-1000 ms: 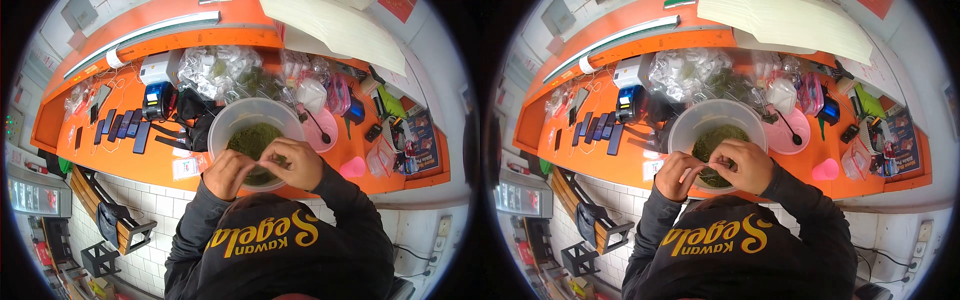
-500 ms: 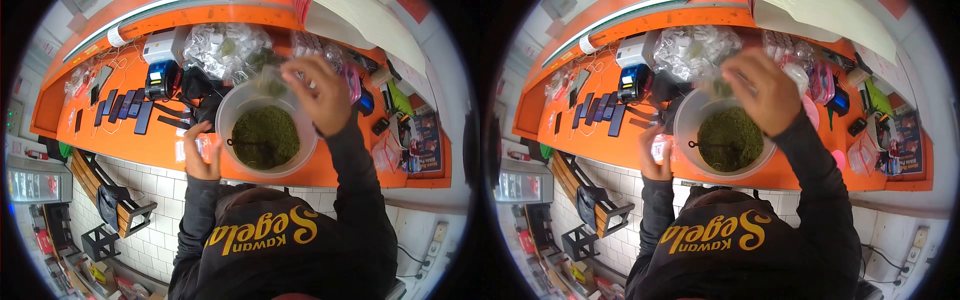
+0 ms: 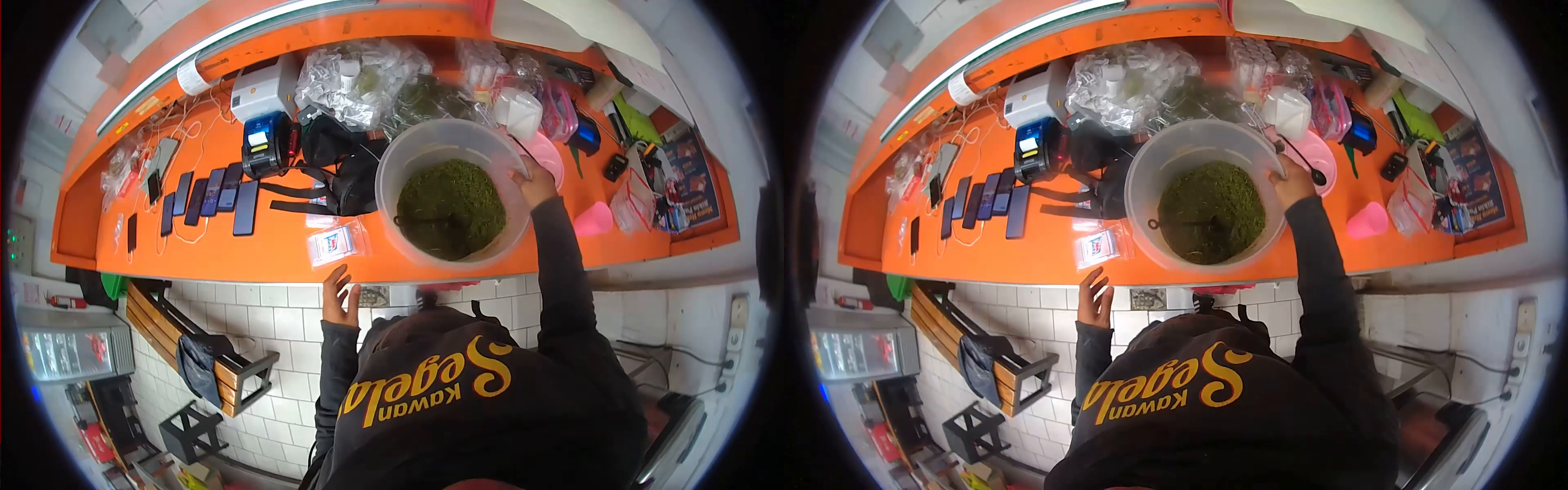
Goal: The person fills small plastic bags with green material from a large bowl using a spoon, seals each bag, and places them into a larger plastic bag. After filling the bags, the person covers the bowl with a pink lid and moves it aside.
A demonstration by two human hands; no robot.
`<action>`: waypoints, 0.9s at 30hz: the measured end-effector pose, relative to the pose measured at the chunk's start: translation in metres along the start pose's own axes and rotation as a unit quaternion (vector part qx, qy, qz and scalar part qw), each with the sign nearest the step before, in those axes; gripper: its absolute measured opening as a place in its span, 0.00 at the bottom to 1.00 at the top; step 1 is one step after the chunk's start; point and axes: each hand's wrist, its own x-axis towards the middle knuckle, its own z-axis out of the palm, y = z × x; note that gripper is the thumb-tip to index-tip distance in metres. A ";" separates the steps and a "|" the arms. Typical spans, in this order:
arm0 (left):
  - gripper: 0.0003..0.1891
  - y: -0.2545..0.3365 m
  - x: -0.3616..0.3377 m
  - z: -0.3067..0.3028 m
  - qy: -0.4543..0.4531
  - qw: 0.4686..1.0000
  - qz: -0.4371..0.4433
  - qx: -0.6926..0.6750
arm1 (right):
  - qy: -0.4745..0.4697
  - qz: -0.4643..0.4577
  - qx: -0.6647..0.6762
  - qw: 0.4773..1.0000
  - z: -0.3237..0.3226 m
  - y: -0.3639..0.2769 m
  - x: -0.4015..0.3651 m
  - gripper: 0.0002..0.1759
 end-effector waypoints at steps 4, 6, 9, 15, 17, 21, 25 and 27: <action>0.33 0.027 0.011 -0.015 -0.075 0.991 0.062 -0.089 | 0.183 -0.035 -0.010 0.982 -0.004 -0.098 -0.112 0.16; 0.41 0.032 0.012 -0.021 -0.134 0.965 0.104 -0.202 | 0.203 -0.079 -0.038 0.975 0.005 -0.123 -0.157 0.14; 0.45 0.022 0.010 -0.028 -0.201 0.952 0.138 -0.185 | 0.195 -0.093 -0.040 0.976 0.015 -0.148 -0.203 0.11; 0.30 0.025 -0.012 -0.063 -0.081 0.960 0.057 -0.262 | 0.195 -0.037 0.091 0.976 0.037 -0.189 -0.240 0.13; 0.28 0.050 -0.024 -0.076 -0.062 0.946 0.064 -0.311 | 0.172 -0.014 0.136 0.976 0.041 -0.192 -0.236 0.14; 0.31 0.038 -0.042 -0.122 -0.018 0.979 0.053 -0.198 | -0.002 0.019 0.296 0.955 0.049 -0.141 -0.193 0.17; 0.29 0.041 -0.072 -0.154 0.042 0.993 0.097 -0.048 | 0.057 0.019 0.106 0.993 0.063 -0.003 -0.100 0.09; 0.29 0.025 -0.086 -0.166 0.096 0.990 0.105 -0.016 | 0.096 0.025 -0.014 0.995 0.062 0.072 -0.043 0.05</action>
